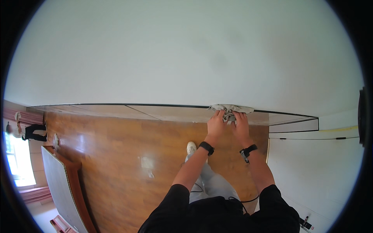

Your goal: The person wipes various surfaces including a wooden board, a white door, and a white cabinet with a grey cloth.

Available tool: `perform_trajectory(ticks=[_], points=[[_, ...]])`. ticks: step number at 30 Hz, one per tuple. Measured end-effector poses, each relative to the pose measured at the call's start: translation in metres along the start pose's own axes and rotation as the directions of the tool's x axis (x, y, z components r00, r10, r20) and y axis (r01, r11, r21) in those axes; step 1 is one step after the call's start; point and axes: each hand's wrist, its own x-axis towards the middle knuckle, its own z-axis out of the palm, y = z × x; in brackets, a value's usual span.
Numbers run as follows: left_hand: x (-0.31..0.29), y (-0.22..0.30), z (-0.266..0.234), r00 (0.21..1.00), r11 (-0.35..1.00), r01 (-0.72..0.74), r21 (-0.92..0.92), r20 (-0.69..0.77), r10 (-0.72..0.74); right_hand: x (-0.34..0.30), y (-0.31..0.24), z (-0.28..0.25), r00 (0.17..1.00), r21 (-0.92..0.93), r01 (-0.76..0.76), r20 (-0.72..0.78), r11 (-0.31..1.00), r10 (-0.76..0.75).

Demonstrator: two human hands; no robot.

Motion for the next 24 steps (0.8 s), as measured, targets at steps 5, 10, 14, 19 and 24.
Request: perform_trajectory(ticks=[5,10,14,19,24], points=[[0.0,-0.003,0.014,0.999,0.999,-0.036,-0.015,0.026,0.036,-0.002,0.015,0.003,0.996,0.026,0.044,-0.085,0.999,-0.041],[0.001,-0.005,0.017,0.998,0.999,-0.028,0.029,0.051,0.027,0.002,0.026,0.003,1.0,0.042,0.012,0.01,0.999,-0.012],[0.0,-0.015,0.028,0.999,0.999,-0.038,0.03,-0.023,0.038,0.005,0.034,0.007,0.997,0.041,0.03,0.073,0.999,-0.033],[0.003,-0.029,0.032,0.996,0.992,-0.088,0.088,-0.021,0.091,0.017,0.037,0.011,0.983,-0.009,0.07,0.173,0.998,-0.067],[0.01,-0.038,0.033,0.998,0.993,-0.06,0.098,-0.026,0.062,0.031,0.04,0.028,0.961,-0.155,0.128,0.264,0.98,-0.083]])
